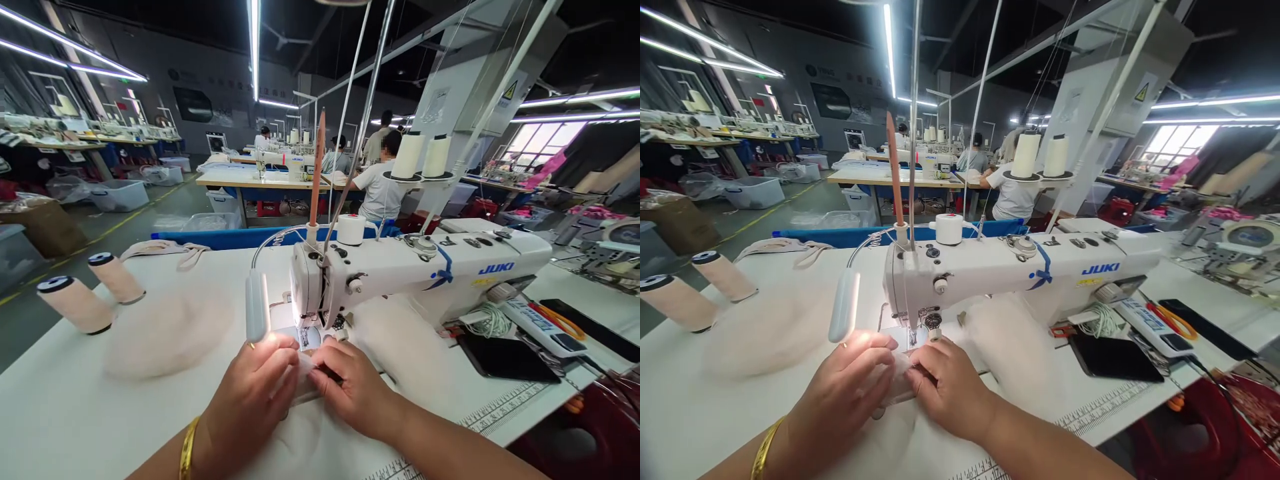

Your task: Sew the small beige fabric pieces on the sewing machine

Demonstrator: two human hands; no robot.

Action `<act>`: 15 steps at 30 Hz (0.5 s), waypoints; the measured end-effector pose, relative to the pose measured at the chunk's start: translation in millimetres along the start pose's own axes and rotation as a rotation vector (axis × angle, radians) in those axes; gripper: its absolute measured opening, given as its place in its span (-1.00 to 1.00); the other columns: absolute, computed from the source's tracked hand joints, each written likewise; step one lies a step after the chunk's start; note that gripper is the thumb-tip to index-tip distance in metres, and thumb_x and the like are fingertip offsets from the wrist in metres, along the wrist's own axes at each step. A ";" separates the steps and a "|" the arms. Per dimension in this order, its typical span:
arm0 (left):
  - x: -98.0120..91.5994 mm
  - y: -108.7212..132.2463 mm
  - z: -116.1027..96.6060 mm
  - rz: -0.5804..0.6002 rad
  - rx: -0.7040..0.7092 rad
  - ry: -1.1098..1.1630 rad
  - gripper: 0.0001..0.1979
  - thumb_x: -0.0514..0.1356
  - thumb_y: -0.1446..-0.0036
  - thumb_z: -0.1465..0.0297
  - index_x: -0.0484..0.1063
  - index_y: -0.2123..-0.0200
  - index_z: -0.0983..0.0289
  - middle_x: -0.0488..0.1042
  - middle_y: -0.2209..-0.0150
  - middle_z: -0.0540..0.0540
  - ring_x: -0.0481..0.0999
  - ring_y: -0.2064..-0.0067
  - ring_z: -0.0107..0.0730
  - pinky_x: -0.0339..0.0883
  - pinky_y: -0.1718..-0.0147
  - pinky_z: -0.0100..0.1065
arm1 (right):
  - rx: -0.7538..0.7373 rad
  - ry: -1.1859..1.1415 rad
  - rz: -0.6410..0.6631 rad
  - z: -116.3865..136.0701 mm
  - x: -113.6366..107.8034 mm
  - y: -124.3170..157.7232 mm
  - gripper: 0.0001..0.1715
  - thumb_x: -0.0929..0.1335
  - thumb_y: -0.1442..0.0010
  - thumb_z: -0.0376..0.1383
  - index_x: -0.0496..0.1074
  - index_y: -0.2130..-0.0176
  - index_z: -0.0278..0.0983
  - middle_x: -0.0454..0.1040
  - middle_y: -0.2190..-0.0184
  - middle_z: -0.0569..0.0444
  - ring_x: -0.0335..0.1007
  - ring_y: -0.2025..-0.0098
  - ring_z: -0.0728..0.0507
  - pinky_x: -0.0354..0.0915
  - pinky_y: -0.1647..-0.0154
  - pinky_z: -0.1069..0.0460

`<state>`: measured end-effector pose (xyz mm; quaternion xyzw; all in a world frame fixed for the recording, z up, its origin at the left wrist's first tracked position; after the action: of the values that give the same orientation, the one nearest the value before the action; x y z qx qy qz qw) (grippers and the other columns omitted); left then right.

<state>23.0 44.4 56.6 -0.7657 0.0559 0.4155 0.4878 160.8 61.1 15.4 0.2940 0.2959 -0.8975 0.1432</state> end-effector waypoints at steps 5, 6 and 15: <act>1.9 0.4 -4.6 -0.006 0.044 -0.046 -0.65 0.10 -0.35 0.57 0.43 -0.14 0.23 0.54 -0.09 0.19 0.54 -0.09 -0.22 0.38 -0.02 -0.25 | -0.103 0.044 -0.068 9.2 -4.7 -0.5 -0.82 0.29 -0.42 -0.33 0.28 0.29 -0.19 0.36 0.40 0.16 0.26 0.35 -0.09 0.19 0.26 0.01; 1.8 0.0 -4.8 -0.003 0.046 -0.043 -0.65 0.09 -0.34 0.58 0.44 -0.12 0.23 0.54 -0.10 0.19 0.54 -0.09 -0.23 0.38 -0.02 -0.25 | -0.113 0.048 -0.071 10.3 -5.1 -0.5 -0.83 0.29 -0.42 -0.34 0.28 0.28 -0.19 0.37 0.40 0.16 0.27 0.34 -0.09 0.19 0.26 0.01; -1.9 -1.9 -4.4 -0.039 0.054 -0.031 -0.70 0.14 -0.32 0.57 0.52 -0.01 0.15 0.56 -0.05 0.15 0.59 -0.01 -0.24 0.42 0.04 -0.24 | -0.127 0.025 -0.066 13.5 -5.6 -1.0 -0.84 0.29 -0.41 -0.35 0.30 0.28 -0.19 0.39 0.38 0.16 0.28 0.33 -0.08 0.18 0.26 0.02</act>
<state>25.2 41.3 60.0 -0.7468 0.0446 0.4160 0.5170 158.8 54.0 28.0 0.2857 0.3637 -0.8774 0.1279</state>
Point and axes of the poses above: each hand's wrist, its own y-axis away from the middle knuckle, its own x-axis out of the palm, z = x × y, the point moved 9 cm from there along -y, towards the middle knuckle
